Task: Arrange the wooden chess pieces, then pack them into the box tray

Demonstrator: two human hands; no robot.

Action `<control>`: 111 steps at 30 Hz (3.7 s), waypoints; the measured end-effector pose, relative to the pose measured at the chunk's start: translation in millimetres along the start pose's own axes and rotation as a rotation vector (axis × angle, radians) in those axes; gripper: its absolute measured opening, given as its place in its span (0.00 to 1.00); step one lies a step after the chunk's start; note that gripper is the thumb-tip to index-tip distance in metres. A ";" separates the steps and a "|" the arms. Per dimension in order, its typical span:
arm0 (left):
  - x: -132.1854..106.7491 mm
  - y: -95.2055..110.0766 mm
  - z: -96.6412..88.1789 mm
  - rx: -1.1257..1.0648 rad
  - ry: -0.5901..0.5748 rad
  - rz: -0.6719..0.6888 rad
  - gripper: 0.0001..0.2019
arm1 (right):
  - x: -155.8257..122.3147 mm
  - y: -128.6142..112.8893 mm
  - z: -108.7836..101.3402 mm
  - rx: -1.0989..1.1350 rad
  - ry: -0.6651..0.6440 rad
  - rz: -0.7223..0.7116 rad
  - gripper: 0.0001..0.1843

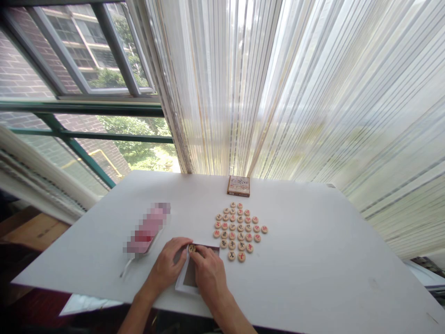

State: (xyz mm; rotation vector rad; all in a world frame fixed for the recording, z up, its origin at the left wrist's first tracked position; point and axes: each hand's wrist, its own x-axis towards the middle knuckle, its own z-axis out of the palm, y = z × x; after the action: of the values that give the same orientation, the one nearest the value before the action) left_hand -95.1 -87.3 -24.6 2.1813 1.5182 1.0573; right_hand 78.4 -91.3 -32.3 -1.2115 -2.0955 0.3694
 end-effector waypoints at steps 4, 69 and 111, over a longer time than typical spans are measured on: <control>-0.4 -0.8 0.3 0.006 -0.009 -0.004 0.13 | -0.8 0.1 -1.8 0.096 0.020 0.019 0.23; 1.0 -1.1 -0.6 0.014 -0.032 -0.011 0.12 | -60.9 56.5 -85.2 -0.036 -0.019 -0.065 0.16; 1.5 -1.5 -1.0 0.014 -0.041 -0.013 0.12 | -59.3 90.0 -106.8 0.709 0.238 0.540 0.18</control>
State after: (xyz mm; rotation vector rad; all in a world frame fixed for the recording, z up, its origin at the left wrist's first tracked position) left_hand -96.5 -85.5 -24.3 2.1859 1.5240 0.9949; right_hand 229.6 -103.4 -28.0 -1.2634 -1.2279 1.0499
